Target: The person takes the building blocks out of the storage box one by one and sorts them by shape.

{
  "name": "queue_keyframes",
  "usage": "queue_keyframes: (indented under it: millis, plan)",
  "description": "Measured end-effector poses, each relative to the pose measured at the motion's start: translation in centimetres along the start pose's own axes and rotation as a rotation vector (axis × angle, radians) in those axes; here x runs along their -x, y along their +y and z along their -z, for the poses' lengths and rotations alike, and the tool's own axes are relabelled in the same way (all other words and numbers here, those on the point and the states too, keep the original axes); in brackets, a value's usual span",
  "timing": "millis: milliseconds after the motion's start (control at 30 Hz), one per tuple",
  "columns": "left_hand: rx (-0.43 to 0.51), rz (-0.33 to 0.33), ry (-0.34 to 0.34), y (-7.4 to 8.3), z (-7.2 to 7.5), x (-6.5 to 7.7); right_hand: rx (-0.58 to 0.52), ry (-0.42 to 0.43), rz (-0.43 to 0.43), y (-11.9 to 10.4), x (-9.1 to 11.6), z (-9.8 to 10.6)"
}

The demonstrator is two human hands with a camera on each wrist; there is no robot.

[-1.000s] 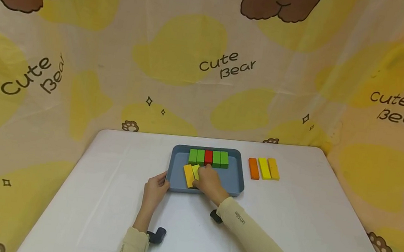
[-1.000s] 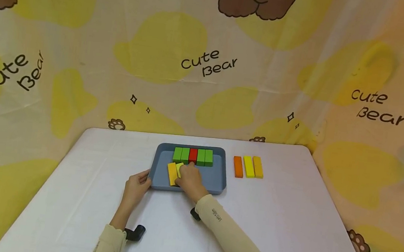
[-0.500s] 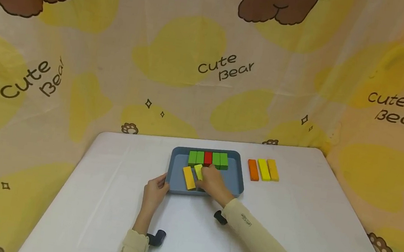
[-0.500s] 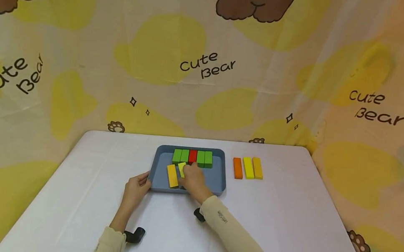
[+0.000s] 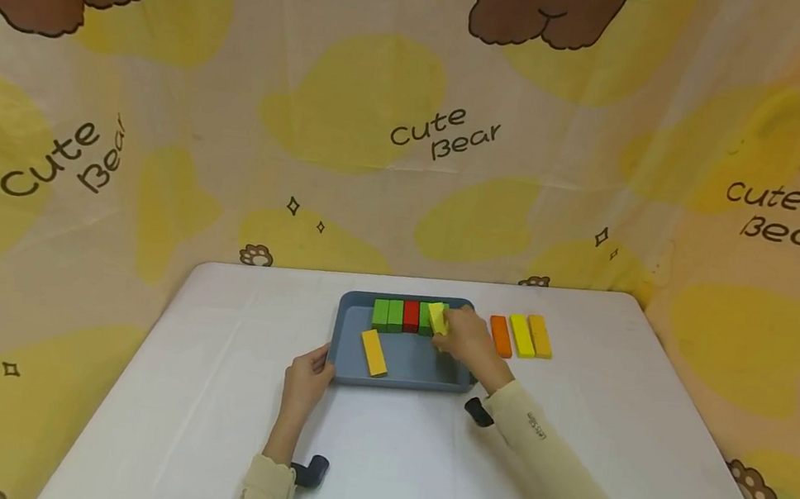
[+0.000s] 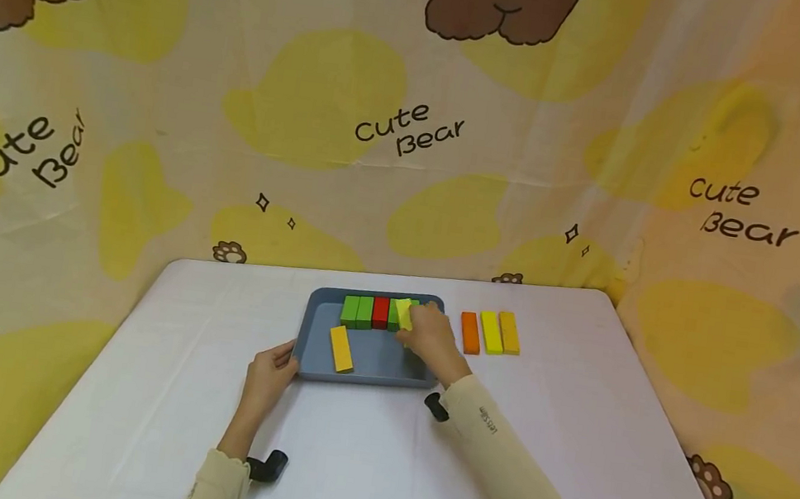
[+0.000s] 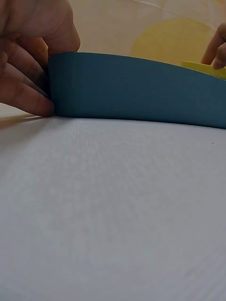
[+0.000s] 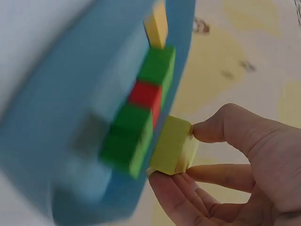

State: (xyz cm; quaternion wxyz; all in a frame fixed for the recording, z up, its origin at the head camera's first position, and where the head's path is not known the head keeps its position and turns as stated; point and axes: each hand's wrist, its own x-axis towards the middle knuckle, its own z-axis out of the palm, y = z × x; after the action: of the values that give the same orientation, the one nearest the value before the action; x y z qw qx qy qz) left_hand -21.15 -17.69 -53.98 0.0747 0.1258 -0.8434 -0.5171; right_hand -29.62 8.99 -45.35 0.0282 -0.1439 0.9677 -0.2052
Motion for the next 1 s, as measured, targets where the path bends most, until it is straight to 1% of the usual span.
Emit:
queue_keyframes:
  millis: [200, 300, 400, 567, 633, 767, 1000]
  plan:
    - [0.006, -0.007, 0.003, 0.0, 0.0, 0.0, 0.039, 0.011, -0.074, 4.2, -0.8, 2.8]
    - [0.005, -0.002, 0.007, 0.0, 0.1, 0.0, 0.048, 0.005, -0.088, 6.5, -0.9, 3.8]
    - [0.003, 0.001, 0.004, 0.0, 0.1, -0.1, 0.037, -0.016, -0.124, 8.9, -0.9, 4.5]
    - [0.001, -0.003, 0.001, 0.0, 0.1, -0.1, -0.003, -0.084, -0.231, 12.3, -0.7, 4.9]
    - [0.000, -0.009, 0.004, 0.0, 0.1, -0.1, -0.012, -0.108, -0.262, 13.4, -0.8, 5.0]
    - [0.009, -0.015, 0.001, 0.0, 0.0, -0.2, -0.005, -0.136, -0.296, 15.4, -0.9, 5.5]
    - [0.005, -0.004, 0.004, 0.0, 0.1, -0.2, -0.001, -0.155, -0.332, 17.7, -0.6, 6.4]
